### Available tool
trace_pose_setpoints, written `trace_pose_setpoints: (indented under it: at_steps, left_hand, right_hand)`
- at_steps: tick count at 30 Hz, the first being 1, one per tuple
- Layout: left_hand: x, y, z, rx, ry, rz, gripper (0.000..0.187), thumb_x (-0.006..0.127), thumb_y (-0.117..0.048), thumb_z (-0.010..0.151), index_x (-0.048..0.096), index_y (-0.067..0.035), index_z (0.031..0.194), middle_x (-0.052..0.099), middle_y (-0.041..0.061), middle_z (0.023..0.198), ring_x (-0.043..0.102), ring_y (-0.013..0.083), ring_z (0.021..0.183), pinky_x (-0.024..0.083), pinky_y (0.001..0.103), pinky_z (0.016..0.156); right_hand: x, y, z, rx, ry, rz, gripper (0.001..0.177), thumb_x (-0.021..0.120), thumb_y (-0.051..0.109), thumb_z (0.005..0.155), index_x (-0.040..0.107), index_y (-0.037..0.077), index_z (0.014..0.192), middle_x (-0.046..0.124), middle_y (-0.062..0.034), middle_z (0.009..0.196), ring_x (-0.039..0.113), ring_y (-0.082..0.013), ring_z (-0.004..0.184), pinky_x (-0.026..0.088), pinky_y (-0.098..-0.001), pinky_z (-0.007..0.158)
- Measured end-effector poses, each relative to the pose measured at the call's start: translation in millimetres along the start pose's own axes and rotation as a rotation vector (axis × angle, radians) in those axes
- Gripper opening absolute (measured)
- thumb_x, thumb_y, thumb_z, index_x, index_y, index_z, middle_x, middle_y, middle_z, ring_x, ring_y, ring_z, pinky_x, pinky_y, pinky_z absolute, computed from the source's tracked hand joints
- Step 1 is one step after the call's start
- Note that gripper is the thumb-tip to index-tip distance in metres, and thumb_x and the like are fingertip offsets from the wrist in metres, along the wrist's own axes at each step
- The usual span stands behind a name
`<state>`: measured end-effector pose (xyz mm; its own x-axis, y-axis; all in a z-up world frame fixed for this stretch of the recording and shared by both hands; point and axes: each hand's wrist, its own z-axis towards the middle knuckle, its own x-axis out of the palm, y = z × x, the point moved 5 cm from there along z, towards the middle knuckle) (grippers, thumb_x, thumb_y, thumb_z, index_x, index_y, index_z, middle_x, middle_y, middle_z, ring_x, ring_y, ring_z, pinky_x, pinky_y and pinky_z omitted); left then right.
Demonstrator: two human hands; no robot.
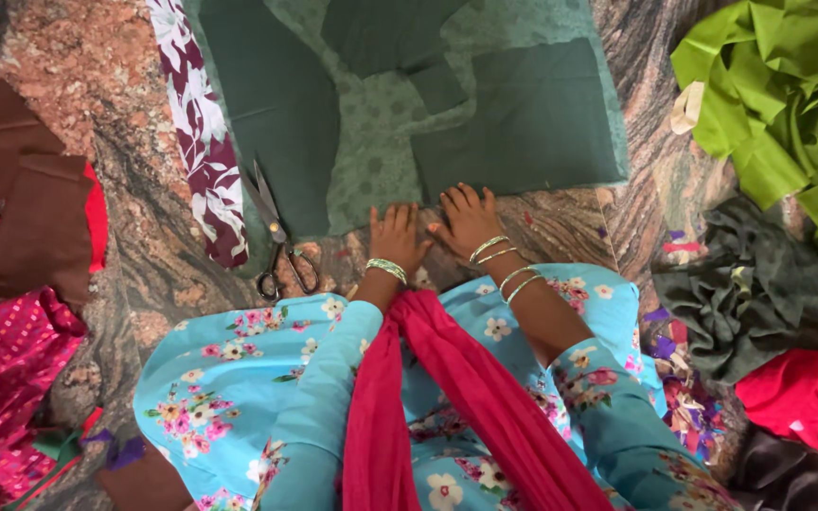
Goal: The person cuts pieces of dark green fabric using shears while sitting on the floor, occasionally shifting and smoothing the material.
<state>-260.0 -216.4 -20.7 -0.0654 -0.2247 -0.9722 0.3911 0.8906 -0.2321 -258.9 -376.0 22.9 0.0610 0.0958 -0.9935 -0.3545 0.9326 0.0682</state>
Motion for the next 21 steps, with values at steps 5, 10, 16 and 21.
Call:
trace_pose_setpoints:
  at_steps: [5,10,16,21]
  left_hand:
    - [5.6,-5.3,-4.0,-0.024,0.026,0.0,0.085,0.071,-0.052,0.083,0.047,-0.007,0.151,0.047,0.011,0.151,0.037,0.032,0.143,0.013,0.063,0.122]
    - [8.7,-9.7,-10.8,0.011,-0.062,0.005,0.084,0.07,-0.054,0.084,0.048,-0.007,0.149,0.046,0.014,0.15,0.036,0.0339,0.143,0.014,0.065,0.12]
    - [5.2,-9.2,-11.9,-0.008,-0.026,-0.011,0.084,0.068,-0.055,0.085,0.047,-0.009,0.151,0.044,0.014,0.153,0.034,0.0343,0.145,0.013,0.065,0.121]
    - [-13.3,21.0,-12.8,-0.072,-0.085,-0.045,0.083,0.066,-0.058,0.087,0.045,-0.009,0.152,0.04,0.016,0.157,0.03,0.0368,0.148,0.012,0.066,0.119]
  right_hand:
    - [6.5,-3.6,2.0,0.021,-0.049,0.053,0.071,0.051,0.06,0.098,0.059,0.003,0.138,0.054,-0.0125,0.144,0.04,-0.0316,0.142,0.024,-0.0661,0.113]
    - [8.2,-2.9,0.9,0.02,-0.066,0.044,0.069,0.051,0.06,0.097,0.06,0.004,0.137,0.054,-0.0124,0.144,0.04,-0.0319,0.142,0.024,-0.067,0.112]
    - [4.4,-0.3,-0.5,0.027,-0.052,0.052,0.071,0.049,0.062,0.098,0.059,0.004,0.139,0.053,-0.0123,0.145,0.039,-0.0314,0.142,0.023,-0.0667,0.113]
    - [2.7,0.1,-0.8,0.016,-0.011,0.05,0.073,0.048,0.062,0.099,0.057,0.004,0.142,0.052,-0.0128,0.147,0.038,-0.0316,0.143,0.022,-0.0675,0.113]
